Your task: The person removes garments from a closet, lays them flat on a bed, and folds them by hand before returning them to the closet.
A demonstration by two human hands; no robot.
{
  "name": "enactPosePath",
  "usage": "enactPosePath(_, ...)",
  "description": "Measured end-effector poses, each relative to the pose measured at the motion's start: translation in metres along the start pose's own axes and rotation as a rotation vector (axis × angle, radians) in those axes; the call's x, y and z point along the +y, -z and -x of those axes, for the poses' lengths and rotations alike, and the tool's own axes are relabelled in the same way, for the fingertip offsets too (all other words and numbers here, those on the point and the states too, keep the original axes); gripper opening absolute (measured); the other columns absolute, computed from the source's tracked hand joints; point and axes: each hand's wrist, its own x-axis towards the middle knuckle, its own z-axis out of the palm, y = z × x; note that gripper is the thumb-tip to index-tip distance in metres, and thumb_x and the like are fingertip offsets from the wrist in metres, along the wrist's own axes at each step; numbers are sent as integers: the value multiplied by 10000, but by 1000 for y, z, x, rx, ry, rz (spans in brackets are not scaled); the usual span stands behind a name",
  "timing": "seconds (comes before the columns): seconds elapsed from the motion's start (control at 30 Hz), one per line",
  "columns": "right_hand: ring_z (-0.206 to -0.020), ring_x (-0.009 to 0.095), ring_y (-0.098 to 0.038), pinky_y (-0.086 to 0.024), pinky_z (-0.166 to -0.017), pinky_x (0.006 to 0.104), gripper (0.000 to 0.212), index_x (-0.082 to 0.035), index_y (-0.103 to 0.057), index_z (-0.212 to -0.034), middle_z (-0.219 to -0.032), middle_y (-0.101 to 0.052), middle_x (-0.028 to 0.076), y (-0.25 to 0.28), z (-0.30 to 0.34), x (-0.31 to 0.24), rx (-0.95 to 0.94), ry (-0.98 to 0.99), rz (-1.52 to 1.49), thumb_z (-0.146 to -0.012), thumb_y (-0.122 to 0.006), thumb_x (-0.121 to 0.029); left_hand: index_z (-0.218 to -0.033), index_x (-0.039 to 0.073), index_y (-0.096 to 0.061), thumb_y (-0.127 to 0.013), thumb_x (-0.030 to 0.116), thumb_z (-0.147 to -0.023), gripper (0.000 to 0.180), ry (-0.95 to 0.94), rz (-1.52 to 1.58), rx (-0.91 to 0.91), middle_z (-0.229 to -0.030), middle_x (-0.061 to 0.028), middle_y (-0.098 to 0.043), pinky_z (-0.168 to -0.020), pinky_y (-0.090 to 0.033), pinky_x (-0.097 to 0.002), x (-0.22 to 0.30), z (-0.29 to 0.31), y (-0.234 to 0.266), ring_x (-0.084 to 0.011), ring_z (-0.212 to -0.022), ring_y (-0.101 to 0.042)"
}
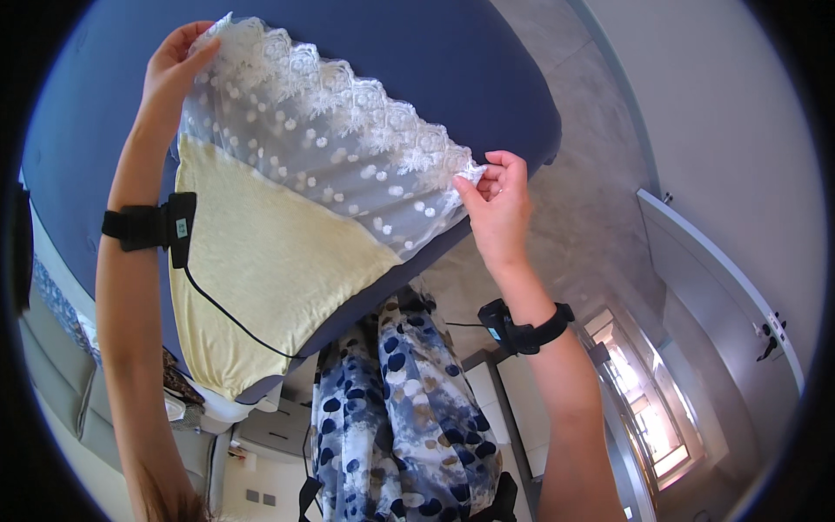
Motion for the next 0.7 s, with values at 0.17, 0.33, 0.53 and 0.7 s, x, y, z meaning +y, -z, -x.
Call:
enactPosePath(0.17, -726, 92, -516, -430, -639, 205, 409, 7, -355, -1015, -845, -533, 75, -5, 5, -2, -51, -78, -137, -684, -595, 30, -924, 59, -502, -517, -34, -700, 242, -177, 247, -78, -832, -17, -518, -676, -384, -181, -4, -24, 16, -86, -737, -481)
enactPosePath(0.33, -805, 97, -503, -412, -700, 219, 421, -2, -353, -1033, -884, -523, 74, -6, 2, -20, -115, -119, -349, -678, -574, 50, -827, 54, -476, -458, -130, -626, 273, -203, 317, 35, -803, -3, -477, -617, -372, -173, 15, -5, 13, -66, -727, -453)
enactPosePath(0.53, -629, 59, -429, -380, -573, 189, 351, -20, -428, -983, -771, -460, 13, 4, -11, -15, 55, -47, -7, -675, -590, 23, -930, 62, -521, -547, -33, -648, 299, -371, -224, 206, -880, -29, -497, -671, -404, -248, 3, 62, 29, -135, -790, -459)
enactPosePath(0.7, -587, 69, -409, -375, -538, 197, 258, 0, -459, -930, -821, -467, 49, -3, 8, -32, 34, 287, 401, -692, -560, 15, -887, 48, -451, -511, -51, -671, 246, -239, -338, 183, -921, -47, -483, -666, -374, -260, -14, 163, 22, -155, -850, -451)
